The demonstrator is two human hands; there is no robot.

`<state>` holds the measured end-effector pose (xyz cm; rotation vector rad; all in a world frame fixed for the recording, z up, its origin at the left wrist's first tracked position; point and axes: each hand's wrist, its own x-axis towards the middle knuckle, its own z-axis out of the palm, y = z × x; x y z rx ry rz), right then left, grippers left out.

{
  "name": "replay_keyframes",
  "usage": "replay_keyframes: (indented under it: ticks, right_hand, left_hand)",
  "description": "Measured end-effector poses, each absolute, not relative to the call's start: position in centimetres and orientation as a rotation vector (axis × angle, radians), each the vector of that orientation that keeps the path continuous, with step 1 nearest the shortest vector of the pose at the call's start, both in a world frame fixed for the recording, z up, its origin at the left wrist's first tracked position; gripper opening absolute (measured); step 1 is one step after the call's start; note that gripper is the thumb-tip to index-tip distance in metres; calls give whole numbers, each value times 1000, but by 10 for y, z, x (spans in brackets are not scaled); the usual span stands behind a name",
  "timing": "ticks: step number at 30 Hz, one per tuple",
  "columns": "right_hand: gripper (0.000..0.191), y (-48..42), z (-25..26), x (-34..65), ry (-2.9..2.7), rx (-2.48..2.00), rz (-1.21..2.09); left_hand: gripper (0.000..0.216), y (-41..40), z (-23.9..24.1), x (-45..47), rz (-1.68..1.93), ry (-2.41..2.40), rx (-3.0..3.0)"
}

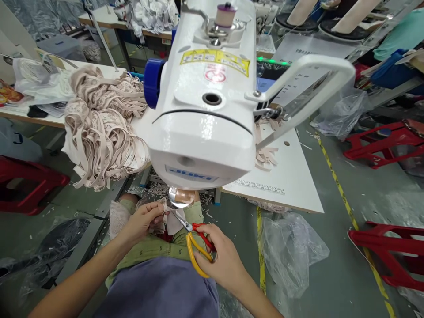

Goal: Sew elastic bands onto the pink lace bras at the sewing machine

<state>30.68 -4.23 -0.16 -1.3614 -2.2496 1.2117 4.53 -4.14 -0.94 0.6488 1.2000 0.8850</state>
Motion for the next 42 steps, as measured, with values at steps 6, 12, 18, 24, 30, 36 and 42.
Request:
replay_keyframes:
  ticks: [6,12,18,24,30,36,42]
  right_hand:
    - [42,-42,3,292,-2253,-1339,1256]
    - [43,-37,1,280,-2245,-1359,1303]
    - [35,-31,0,276,-2242,-1428,1350]
    - [33,-34,-4,282,-2169,-1499,1418]
    - [32,-39,-9,311,-2107,-1569,1339]
    - [33,32,-2,353,-2239,-1658,694]
    - [30,45,17,319,-2296,-1317,204]
  left_hand:
    - [40,-43,-13,45,933,1226,689]
    - [41,-43,0,46,899,1276,776]
    - [39,-44,7,44,862,1312,847]
    - [40,-45,4,43,891,1328,860]
    - [35,-49,-7,45,952,1270,698]
    - [37,-48,-12,46,958,1168,611]
    - [40,-42,11,54,830,1123,674]
